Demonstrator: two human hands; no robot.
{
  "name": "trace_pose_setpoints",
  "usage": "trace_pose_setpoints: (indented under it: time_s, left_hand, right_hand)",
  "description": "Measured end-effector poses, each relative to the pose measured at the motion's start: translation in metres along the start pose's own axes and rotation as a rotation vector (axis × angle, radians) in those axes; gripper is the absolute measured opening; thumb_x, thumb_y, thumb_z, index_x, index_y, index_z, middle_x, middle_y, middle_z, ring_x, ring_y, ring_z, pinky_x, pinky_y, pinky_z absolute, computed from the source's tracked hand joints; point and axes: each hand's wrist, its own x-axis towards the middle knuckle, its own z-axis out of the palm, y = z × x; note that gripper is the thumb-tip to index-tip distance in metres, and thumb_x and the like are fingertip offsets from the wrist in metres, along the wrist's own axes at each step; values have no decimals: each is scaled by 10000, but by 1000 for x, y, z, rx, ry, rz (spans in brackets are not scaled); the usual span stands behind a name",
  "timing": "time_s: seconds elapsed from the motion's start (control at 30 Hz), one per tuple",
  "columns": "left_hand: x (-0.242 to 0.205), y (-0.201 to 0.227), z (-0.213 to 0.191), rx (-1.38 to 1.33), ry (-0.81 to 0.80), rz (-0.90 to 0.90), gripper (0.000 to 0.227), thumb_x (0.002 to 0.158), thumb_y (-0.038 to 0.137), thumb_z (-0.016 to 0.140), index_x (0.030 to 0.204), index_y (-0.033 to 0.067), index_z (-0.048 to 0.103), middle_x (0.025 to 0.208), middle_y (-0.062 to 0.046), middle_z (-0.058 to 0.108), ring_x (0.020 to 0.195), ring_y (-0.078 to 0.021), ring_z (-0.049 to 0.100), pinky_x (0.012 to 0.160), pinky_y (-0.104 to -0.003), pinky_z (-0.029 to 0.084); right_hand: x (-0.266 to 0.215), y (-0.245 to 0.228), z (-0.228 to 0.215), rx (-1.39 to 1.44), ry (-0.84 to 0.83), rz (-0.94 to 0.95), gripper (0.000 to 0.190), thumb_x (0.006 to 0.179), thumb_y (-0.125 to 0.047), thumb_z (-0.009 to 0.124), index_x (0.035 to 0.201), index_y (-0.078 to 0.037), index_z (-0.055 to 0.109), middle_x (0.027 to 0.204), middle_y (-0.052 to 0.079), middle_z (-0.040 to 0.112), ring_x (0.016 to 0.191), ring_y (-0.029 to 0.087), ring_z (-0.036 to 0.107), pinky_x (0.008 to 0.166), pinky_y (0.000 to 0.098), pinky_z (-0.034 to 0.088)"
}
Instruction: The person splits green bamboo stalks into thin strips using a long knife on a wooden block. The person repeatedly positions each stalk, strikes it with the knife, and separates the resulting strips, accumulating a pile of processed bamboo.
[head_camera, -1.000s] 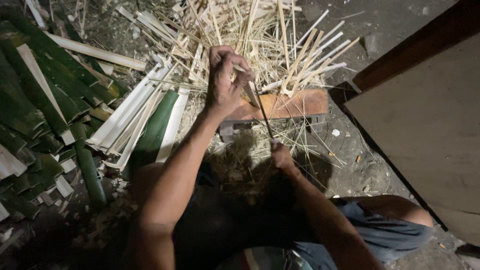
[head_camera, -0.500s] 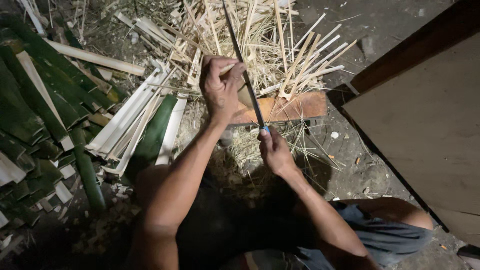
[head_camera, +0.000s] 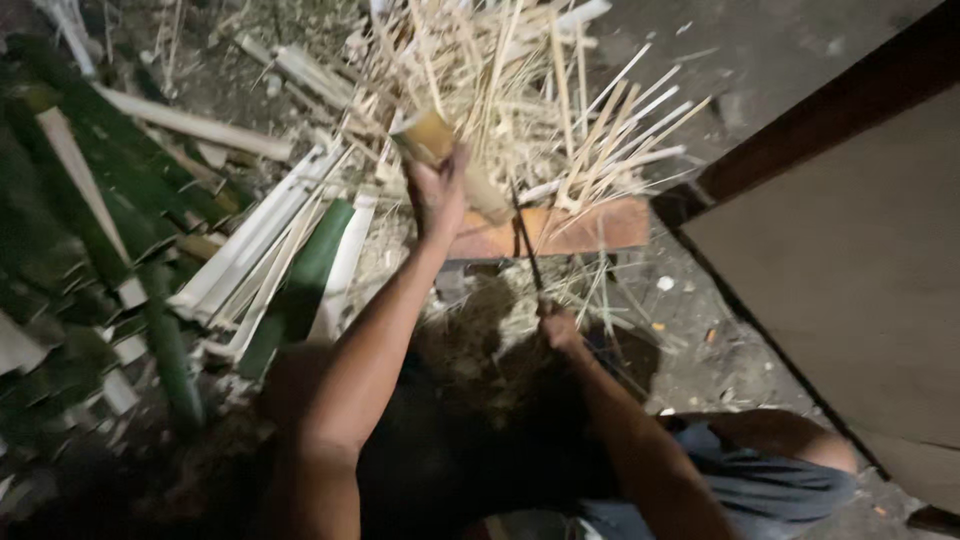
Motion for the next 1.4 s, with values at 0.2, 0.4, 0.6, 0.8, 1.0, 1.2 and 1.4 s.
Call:
trace_pose_setpoints:
  time_s: [0.2,0.4,0.6,0.8,1.0,1.2,1.4]
  left_hand:
    - [-8,-61,-2,633,-309,-71,370,1001,307,728,1304,130,609,1087,-123,758,929,-257,743,781,-399,594]
    - [7,34,11,258,-157,-97,594,990,390,585,1509,182,385,1024,-116,720,783,-260,685,574,-370,578]
    - [-6,75,11,549,-568,366,415,973,358,701,1240,47,637,1145,-149,682,917,-231,714,651,-327,630]
    - [-27,62,13,465,-458,303,298,994,281,686,1105,10,742,1140,-145,720,916,-205,732,786,-352,616]
    - [-20,98,31,489,-333,-202,305,1048,321,601,1214,91,715,861,-160,733,627,-261,626,557,-406,517]
    - [-15,129,25,-268,-248,306,265,1106,275,595,1195,26,597,963,-110,719,907,-176,710,866,-323,582]
    - [-15,122,11,-227,-169,283,223,1121,210,561,1019,16,603,819,-74,639,731,-156,643,742,-330,542]
  right_hand:
    - [-18,2,-11,85,23,-165,563,1055,-487,384,904,-23,665,851,219,712,821,405,687,764,502,513]
    - [-17,-2,-30,-105,-23,-282,676,1112,-557,283,923,-71,714,920,196,687,877,396,631,788,491,502]
    - [-15,-4,-35,43,-121,127,714,1031,-658,338,965,-68,735,800,207,692,788,358,667,727,483,506]
    - [-27,9,-32,133,-107,84,738,1019,-676,360,953,-39,727,746,199,657,719,324,644,689,464,507]
    - [-46,-7,-42,153,35,-174,724,1040,-642,346,927,-21,701,757,179,655,677,308,640,672,454,512]
    - [-95,-106,-71,194,114,-112,549,1025,-539,457,1021,-35,675,734,121,690,650,219,629,639,398,518]
    - [-115,-158,-55,361,10,-138,521,1073,-484,440,1116,11,598,739,234,589,659,339,562,621,471,477]
